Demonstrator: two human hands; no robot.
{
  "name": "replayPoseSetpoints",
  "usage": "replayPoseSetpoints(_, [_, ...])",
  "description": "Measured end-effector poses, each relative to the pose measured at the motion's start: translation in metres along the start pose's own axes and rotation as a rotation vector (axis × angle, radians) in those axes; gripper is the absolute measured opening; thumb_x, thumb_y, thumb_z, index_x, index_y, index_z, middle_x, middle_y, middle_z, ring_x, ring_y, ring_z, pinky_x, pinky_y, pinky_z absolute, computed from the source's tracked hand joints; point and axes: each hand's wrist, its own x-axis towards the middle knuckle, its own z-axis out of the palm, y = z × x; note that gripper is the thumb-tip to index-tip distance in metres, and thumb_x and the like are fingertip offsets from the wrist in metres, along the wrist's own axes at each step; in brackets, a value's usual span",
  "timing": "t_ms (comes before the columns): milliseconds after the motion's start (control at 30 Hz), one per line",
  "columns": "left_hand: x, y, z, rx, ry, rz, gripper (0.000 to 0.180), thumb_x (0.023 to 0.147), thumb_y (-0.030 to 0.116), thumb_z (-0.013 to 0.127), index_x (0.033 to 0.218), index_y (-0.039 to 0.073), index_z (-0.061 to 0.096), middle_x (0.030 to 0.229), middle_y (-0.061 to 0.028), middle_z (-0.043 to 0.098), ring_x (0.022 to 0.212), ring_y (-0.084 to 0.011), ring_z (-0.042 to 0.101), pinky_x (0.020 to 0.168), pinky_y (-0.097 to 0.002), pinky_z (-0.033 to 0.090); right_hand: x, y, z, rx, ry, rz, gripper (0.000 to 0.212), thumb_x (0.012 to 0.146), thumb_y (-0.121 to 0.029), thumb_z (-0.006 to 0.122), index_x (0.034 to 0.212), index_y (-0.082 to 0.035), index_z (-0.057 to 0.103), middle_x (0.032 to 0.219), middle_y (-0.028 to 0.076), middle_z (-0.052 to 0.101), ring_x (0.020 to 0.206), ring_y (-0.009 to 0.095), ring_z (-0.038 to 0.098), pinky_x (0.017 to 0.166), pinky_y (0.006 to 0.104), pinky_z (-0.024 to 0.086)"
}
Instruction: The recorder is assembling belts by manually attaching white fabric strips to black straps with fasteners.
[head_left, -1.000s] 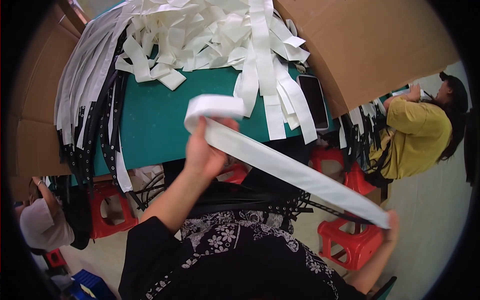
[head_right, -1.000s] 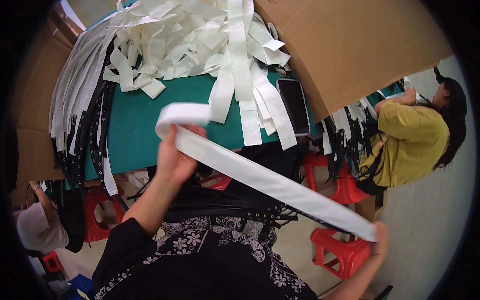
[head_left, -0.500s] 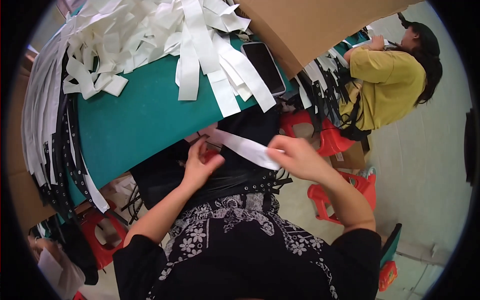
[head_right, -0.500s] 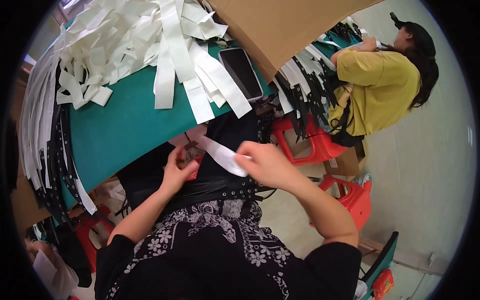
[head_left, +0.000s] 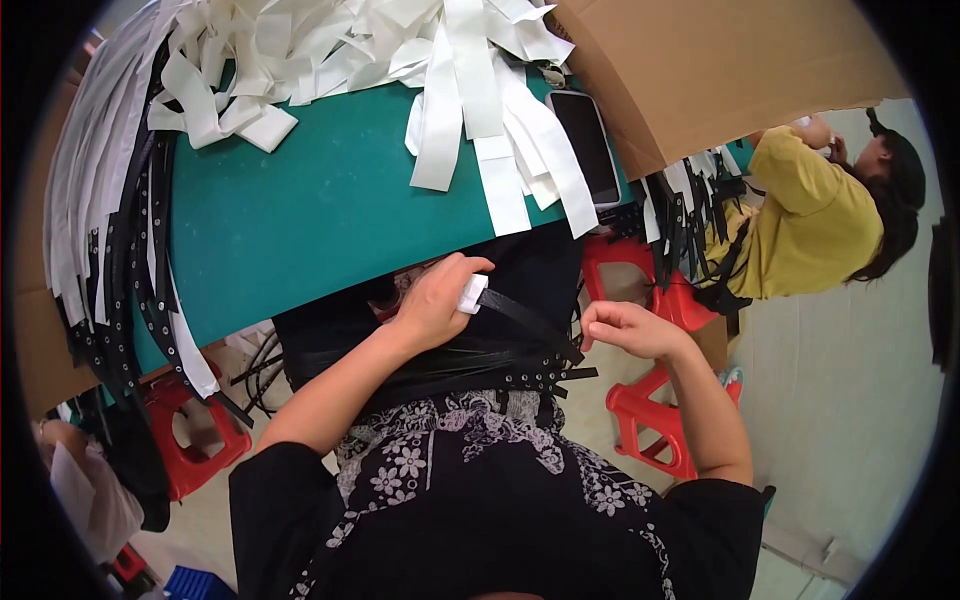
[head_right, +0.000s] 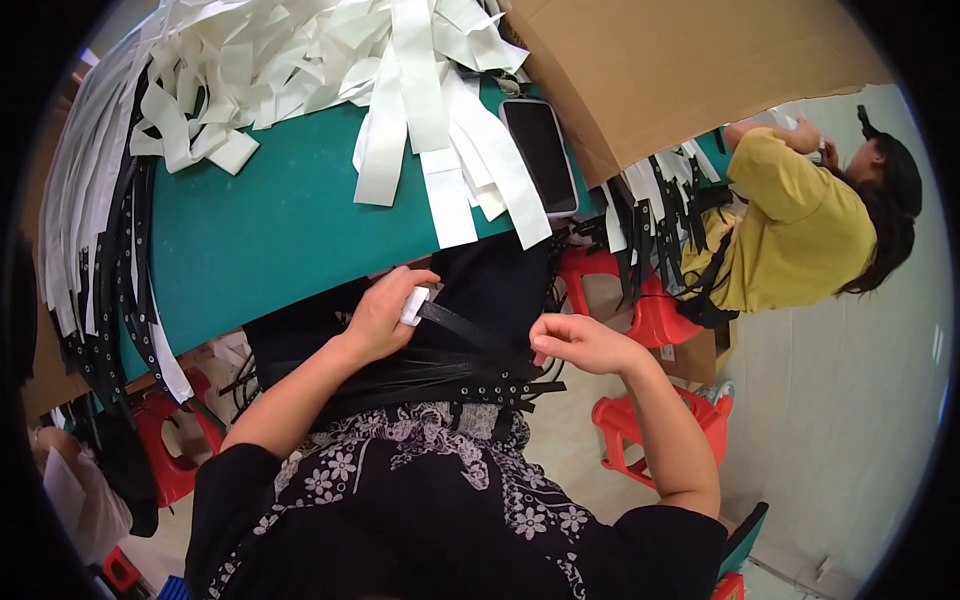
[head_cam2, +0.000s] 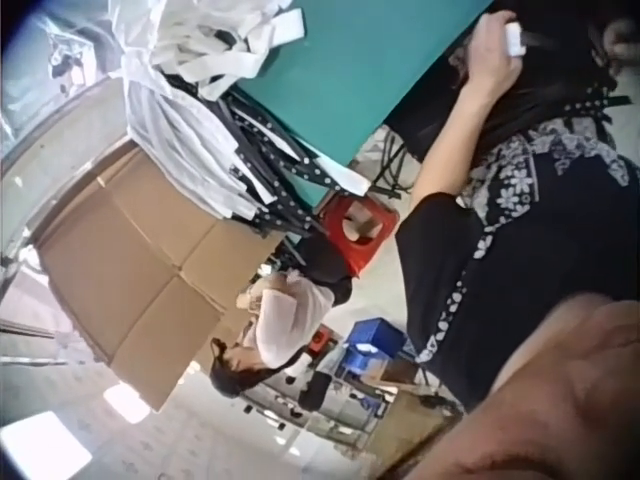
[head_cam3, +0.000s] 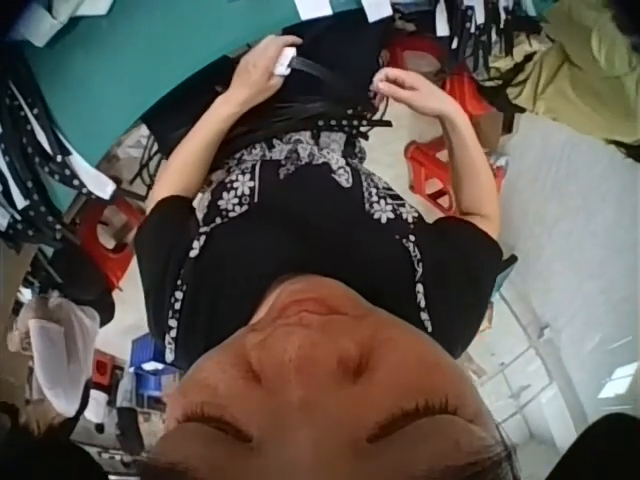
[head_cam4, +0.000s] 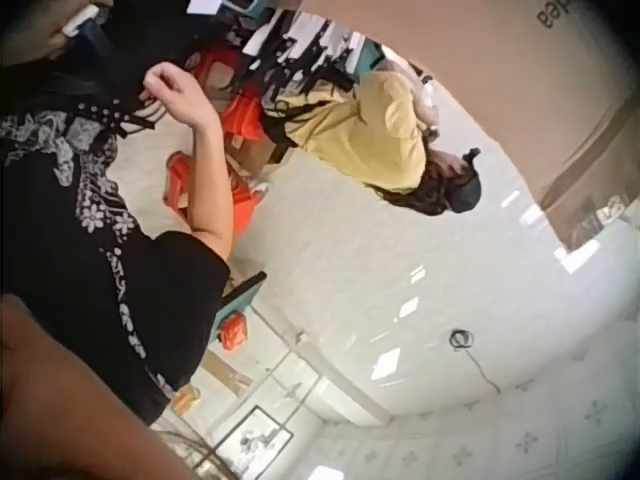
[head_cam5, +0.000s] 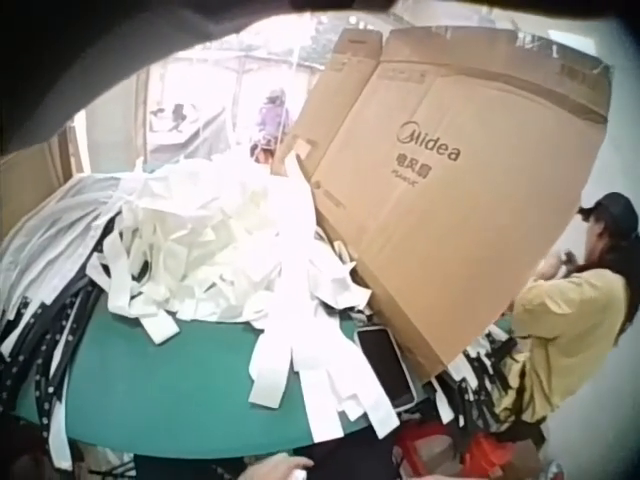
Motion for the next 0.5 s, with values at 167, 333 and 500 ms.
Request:
replayPoseSetpoints(167, [-0.004,-0.015,0.007,-0.125,0.010,-0.010,0.034,0.072,-0.006,0.054,0.104,0.004,0.053,0.088,-0.0124,0.055,0.085,-0.0297,0.056,0.074,-0.0348,0.044,0.026,0.009,0.022,-0.744,0.212,-0.337,0.036,0.083,-0.032,0.063,0.107,-0.005,0.058,0.112,0.012,0.050,0.096,0.026,0.051,0.086,0.0345,0.042])
replayPoseSetpoints(333, [-0.017,-0.038,0.003,-0.147,0.058,-0.079,0.029,0.074,-0.004,0.053,0.102,0.004,0.053,0.095,-0.0136,0.058,0.086,-0.0304,0.058,0.076,-0.0349,0.046,0.020,0.061,0.019,-0.383,0.178,-0.146,0.022,0.087,-0.023,0.059,0.092,-0.002,0.060,0.086,0.007,0.058,0.084,0.019,0.055,0.078,0.0307,0.044])
replayPoseSetpoints(500, [-0.016,-0.044,0.009,-0.014,-0.026,-0.158,0.030,0.074,-0.003,0.053,0.103,0.004,0.051,0.096,-0.0140,0.057,0.090,-0.0323,0.056,0.080,-0.0359,0.043,-0.027,-0.073,0.006,-0.449,0.534,0.023,0.011,0.085,-0.011,0.056,0.082,-0.001,0.056,0.066,-0.003,0.047,0.060,0.005,0.041,0.053,0.0228,0.035])
